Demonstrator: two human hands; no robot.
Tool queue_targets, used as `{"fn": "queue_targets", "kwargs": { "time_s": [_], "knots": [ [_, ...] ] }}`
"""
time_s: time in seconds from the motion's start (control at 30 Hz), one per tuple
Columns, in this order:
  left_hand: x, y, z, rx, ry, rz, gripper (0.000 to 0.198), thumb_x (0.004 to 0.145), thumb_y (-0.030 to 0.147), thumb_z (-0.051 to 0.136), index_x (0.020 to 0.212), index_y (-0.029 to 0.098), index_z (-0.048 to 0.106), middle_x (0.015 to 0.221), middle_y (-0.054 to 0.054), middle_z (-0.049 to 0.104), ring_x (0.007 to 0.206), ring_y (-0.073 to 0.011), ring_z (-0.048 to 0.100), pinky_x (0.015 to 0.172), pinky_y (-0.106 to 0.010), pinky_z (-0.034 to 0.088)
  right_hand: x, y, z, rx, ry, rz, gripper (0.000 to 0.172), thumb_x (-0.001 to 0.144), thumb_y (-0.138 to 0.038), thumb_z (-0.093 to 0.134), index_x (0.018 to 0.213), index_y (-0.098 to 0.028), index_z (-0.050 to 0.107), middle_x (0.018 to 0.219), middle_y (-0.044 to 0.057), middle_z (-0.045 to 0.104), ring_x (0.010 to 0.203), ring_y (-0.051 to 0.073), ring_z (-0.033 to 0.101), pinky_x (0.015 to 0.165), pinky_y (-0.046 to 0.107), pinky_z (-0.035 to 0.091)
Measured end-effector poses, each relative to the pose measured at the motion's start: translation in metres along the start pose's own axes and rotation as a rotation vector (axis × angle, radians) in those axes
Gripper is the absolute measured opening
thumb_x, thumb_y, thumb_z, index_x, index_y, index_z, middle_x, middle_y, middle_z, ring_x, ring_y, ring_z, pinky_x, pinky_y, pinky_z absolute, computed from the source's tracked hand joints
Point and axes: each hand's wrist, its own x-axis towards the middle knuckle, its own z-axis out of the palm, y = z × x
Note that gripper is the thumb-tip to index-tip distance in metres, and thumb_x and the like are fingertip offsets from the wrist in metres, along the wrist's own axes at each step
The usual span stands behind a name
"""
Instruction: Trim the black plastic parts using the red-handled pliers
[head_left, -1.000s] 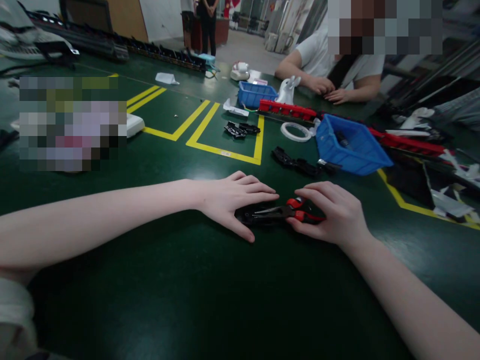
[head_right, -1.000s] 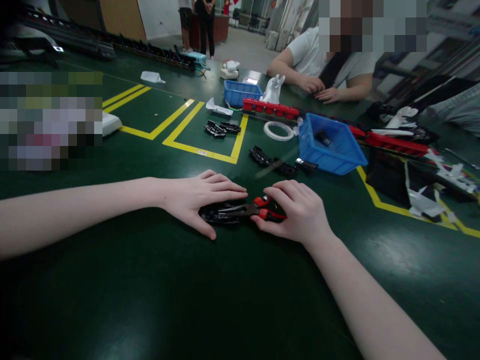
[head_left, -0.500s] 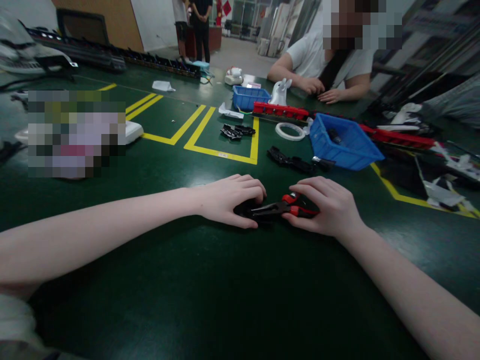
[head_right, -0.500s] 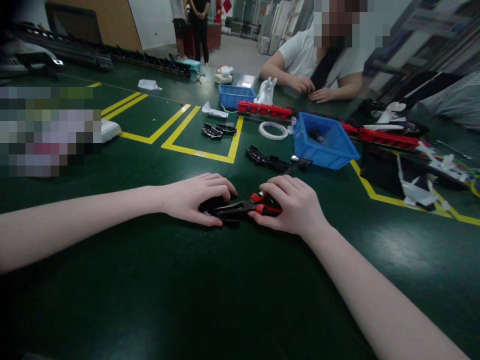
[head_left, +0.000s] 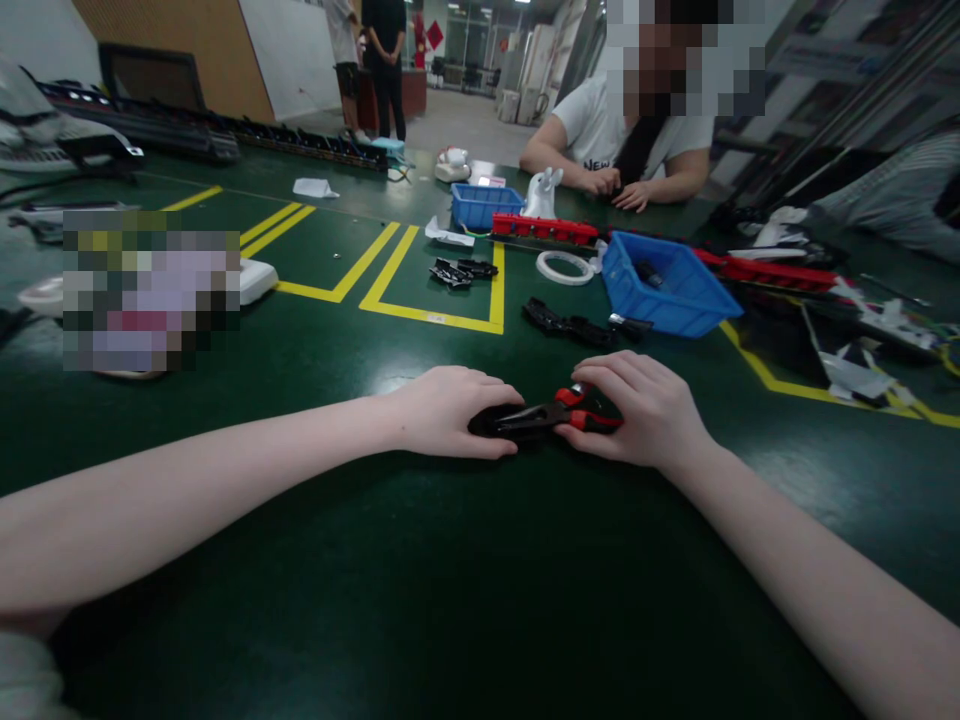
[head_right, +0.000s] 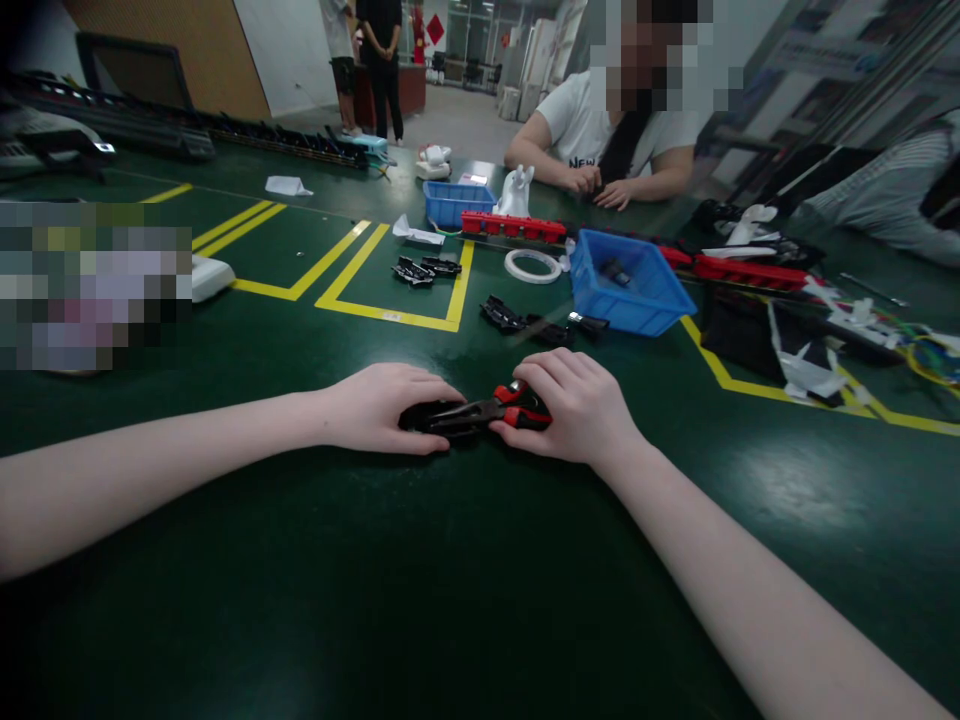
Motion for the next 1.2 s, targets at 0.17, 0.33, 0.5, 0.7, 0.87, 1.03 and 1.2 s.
{"fn": "queue_targets", "kwargs": {
  "time_s": [0.17, 0.33, 0.5, 0.7, 0.87, 1.03, 1.2],
  "knots": [
    [0.0006, 0.0030, -0.0012, 0.054, -0.009, -0.013, 0.037, 0.090, 0.046, 0.058, 0.112, 0.016, 0.061, 0.100, -0.006, 0.070, 0.085, -0.0207, 0.066, 0.069, -0.030, 0.047, 0.0004, -0.0007, -0.0004, -0.042, 0.020, -0.004, 0.039, 0.076, -0.048, 0.069, 0.100, -0.018, 0.059, 0.089, 0.012, 0.069, 0.081, 0.028, 0.064, 0.066, 0.040, 0.050],
    [0.0001, 0.0042, -0.0007, 0.120, -0.004, -0.011, 0.034, 0.091, 0.046, 0.055, 0.106, 0.016, 0.060, 0.095, -0.006, 0.070, 0.080, -0.0203, 0.065, 0.066, -0.030, 0.046, -0.0006, 0.0009, 0.0005, -0.010, 0.065, 0.039, 0.036, 0.078, -0.044, 0.069, 0.100, -0.018, 0.058, 0.089, 0.012, 0.068, 0.080, 0.027, 0.065, 0.068, 0.039, 0.053],
    [-0.0007, 0.0030, 0.0010, 0.156, 0.011, -0.029, 0.034, 0.090, 0.045, 0.055, 0.109, 0.017, 0.057, 0.094, -0.005, 0.070, 0.080, -0.0205, 0.066, 0.064, -0.029, 0.045, 0.0001, 0.0016, 0.0020, 0.021, 0.039, -0.008, 0.038, 0.079, -0.046, 0.069, 0.100, -0.016, 0.059, 0.089, 0.013, 0.068, 0.081, 0.028, 0.066, 0.069, 0.040, 0.054],
    [-0.0017, 0.0038, 0.0005, 0.146, 0.009, -0.059, 0.035, 0.092, 0.044, 0.053, 0.115, 0.017, 0.052, 0.095, -0.005, 0.070, 0.079, -0.0200, 0.067, 0.065, -0.029, 0.046, -0.0001, 0.0013, 0.0017, 0.058, 0.015, 0.002, 0.036, 0.080, -0.045, 0.068, 0.099, -0.016, 0.058, 0.087, 0.012, 0.068, 0.074, 0.025, 0.065, 0.064, 0.038, 0.052],
    [-0.0016, 0.0042, -0.0005, 0.140, 0.004, -0.066, 0.034, 0.093, 0.044, 0.052, 0.113, 0.017, 0.051, 0.093, -0.005, 0.070, 0.077, -0.0196, 0.066, 0.064, -0.028, 0.046, -0.0021, 0.0025, 0.0010, 0.097, 0.034, 0.033, 0.035, 0.080, -0.042, 0.069, 0.100, -0.017, 0.058, 0.088, 0.012, 0.068, 0.076, 0.025, 0.066, 0.066, 0.037, 0.053],
    [-0.0017, 0.0040, -0.0005, 0.143, 0.006, -0.054, 0.034, 0.093, 0.045, 0.051, 0.113, 0.017, 0.052, 0.093, -0.005, 0.069, 0.077, -0.0192, 0.066, 0.063, -0.028, 0.045, -0.0011, 0.0023, 0.0016, 0.112, 0.024, -0.010, 0.036, 0.080, -0.044, 0.069, 0.101, -0.017, 0.058, 0.089, 0.012, 0.068, 0.078, 0.025, 0.067, 0.067, 0.037, 0.053],
    [-0.0023, 0.0031, -0.0003, 0.139, 0.012, -0.040, 0.034, 0.093, 0.046, 0.052, 0.111, 0.017, 0.052, 0.092, -0.004, 0.069, 0.076, -0.0179, 0.064, 0.063, -0.027, 0.044, -0.0006, 0.0017, 0.0023, 0.108, 0.006, -0.012, 0.036, 0.081, -0.046, 0.067, 0.101, -0.017, 0.058, 0.089, 0.012, 0.069, 0.078, 0.026, 0.067, 0.067, 0.038, 0.053]
  ]
}}
